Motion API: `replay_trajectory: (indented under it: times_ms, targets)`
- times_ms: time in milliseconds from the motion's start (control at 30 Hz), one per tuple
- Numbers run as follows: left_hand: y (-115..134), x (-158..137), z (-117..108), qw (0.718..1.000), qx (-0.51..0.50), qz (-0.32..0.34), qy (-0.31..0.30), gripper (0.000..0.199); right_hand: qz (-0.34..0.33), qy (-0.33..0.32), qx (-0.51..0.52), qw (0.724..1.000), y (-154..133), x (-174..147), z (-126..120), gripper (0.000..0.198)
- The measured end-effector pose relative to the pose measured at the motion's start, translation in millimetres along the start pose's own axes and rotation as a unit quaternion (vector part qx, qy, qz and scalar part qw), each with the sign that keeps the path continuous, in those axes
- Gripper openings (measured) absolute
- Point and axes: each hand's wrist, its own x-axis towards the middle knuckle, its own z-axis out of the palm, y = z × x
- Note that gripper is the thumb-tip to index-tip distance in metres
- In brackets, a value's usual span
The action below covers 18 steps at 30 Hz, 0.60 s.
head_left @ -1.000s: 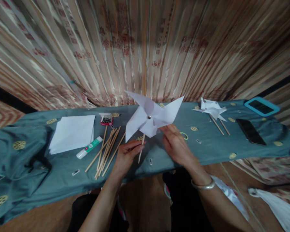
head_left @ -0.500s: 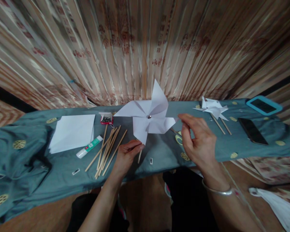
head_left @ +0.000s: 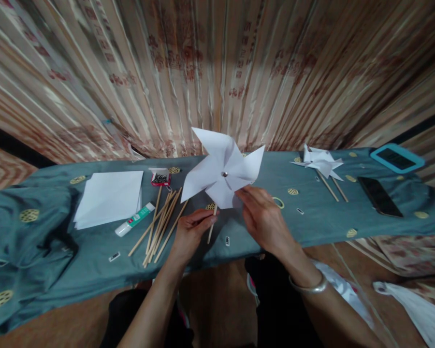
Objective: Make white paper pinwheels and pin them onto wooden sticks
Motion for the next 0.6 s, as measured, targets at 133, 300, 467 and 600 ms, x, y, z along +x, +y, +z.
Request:
replay_trajectory:
  times_ms: [133, 300, 467, 600]
  targets:
    - [-2.1, 0.0, -0.9, 1.0, 0.003, 0.005, -0.001, 0.019, -0.042, -0.025, 0.024, 0.998, -14.6, -2.0, 2.8, 0.04]
    - [-7.4, 2.4, -2.9, 1.0, -0.018, 0.009, 0.014, 0.018, -0.025, -0.041, 0.102, 0.994, -29.5, -6.0, 4.2, 0.032]
    - [-12.0, 4.1, 2.8, 0.992, -0.107, -0.024, 0.059, 0.026, 0.119, -0.149, 0.212, 0.959, -37.8, -6.7, 16.7, 0.013]
    - [-12.9, 3.3, 12.6, 0.979, -0.17, -0.074, 0.079, 0.035, 0.191, -0.172, 0.3, 0.919, -40.5, -7.2, 26.5, 0.009]
